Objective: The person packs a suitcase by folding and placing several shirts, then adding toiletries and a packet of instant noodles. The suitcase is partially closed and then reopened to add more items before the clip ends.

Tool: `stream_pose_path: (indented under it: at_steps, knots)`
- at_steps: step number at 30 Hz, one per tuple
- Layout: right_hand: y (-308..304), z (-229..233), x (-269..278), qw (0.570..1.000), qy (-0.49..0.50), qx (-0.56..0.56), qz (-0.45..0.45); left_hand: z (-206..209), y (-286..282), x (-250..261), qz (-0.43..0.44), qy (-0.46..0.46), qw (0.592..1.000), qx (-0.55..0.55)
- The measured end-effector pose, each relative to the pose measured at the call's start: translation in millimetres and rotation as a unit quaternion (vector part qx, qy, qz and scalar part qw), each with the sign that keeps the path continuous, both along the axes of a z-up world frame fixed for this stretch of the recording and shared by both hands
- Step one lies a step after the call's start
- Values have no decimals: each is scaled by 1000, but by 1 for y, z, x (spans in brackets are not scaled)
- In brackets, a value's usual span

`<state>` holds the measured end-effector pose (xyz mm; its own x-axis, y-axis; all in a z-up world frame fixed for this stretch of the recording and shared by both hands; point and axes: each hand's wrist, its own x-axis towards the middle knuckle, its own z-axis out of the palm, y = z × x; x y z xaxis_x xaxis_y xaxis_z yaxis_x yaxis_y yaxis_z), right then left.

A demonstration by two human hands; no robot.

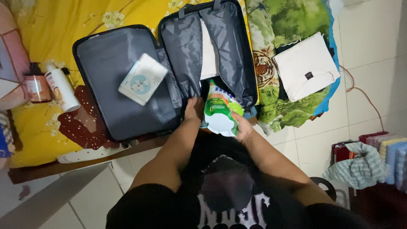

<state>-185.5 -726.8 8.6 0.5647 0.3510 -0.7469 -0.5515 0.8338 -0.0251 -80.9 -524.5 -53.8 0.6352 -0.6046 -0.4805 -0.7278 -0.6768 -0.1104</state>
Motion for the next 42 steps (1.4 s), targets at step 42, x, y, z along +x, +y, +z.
stream_pose_path:
  at_steps: [42]
  knots:
    - [47,-101,98,938,41,-40,-341,132,26,-12,96,88,946,-297]
